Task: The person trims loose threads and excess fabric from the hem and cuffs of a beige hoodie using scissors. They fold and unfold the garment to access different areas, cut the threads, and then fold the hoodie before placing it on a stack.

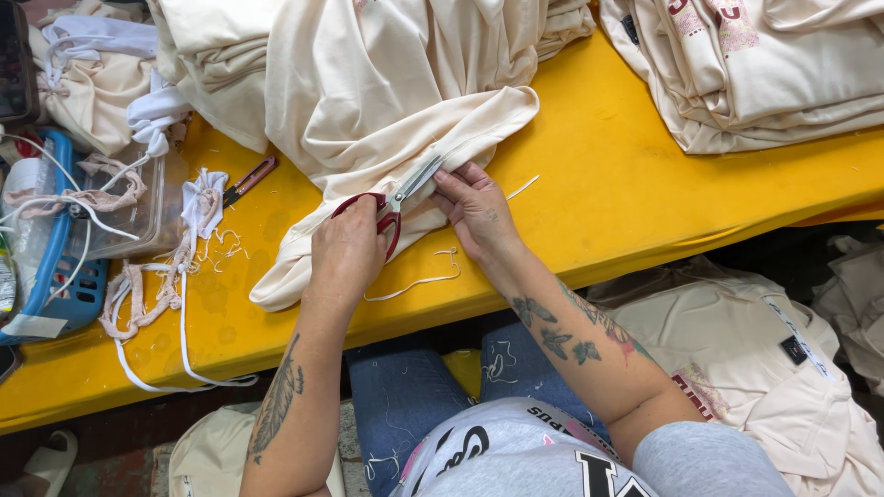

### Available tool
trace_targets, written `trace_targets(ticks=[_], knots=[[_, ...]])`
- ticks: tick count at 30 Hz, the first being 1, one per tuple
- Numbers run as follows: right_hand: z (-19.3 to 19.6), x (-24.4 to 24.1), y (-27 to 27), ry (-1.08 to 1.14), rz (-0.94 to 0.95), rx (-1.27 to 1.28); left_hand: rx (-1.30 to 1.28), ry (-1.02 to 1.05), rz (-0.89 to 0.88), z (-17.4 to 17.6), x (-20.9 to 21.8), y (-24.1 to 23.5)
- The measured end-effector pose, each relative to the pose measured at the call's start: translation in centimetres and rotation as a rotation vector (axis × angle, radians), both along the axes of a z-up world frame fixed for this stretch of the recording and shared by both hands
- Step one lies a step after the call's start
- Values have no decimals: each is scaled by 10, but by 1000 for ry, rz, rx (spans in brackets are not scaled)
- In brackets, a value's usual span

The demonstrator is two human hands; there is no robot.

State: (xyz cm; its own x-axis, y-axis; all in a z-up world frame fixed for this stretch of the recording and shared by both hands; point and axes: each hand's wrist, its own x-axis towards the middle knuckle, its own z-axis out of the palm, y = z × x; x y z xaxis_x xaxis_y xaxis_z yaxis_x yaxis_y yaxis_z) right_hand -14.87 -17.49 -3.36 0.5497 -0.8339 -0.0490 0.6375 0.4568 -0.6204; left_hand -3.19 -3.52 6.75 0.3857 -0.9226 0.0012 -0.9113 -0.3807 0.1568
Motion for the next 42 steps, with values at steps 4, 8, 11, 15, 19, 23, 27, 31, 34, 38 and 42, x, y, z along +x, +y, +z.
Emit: trace_targets(ticks=[4,8,11,15,19,23,27,31,34,38,42], knots=[[3,-1,1,1,-4,8,23,1,12,1,0,0],[1,1,0,-2,-3,10,39,10,30,1,2,-4],[5,-1,0,-12,6,20,13,15,11,-2,4,-2],[14,-7,-3,-9,-32,36,1,22,9,-5,6,-1],[11,-6,-5,-4,-63,24,-41,53,-24,-2,3,1],[7,-7,-5,6,-63,11,-93,38,-55,-11,7,-4],[7,-6,-4,-6,-65,-11,-95,16,-75,-15,10,-13],[3,-4,-5,-4,-76,-40,-73,9,-83,-7,4,-16],[3,-4,-4,-8,-77,-42,-52,22,-72,3,-1,-16],[5,-4,-3,-21,-75,-22,3,41,-29,9,-5,-16],[9,-5,-2,-14,-84,-28,29,22,-8,10,-6,-12]])
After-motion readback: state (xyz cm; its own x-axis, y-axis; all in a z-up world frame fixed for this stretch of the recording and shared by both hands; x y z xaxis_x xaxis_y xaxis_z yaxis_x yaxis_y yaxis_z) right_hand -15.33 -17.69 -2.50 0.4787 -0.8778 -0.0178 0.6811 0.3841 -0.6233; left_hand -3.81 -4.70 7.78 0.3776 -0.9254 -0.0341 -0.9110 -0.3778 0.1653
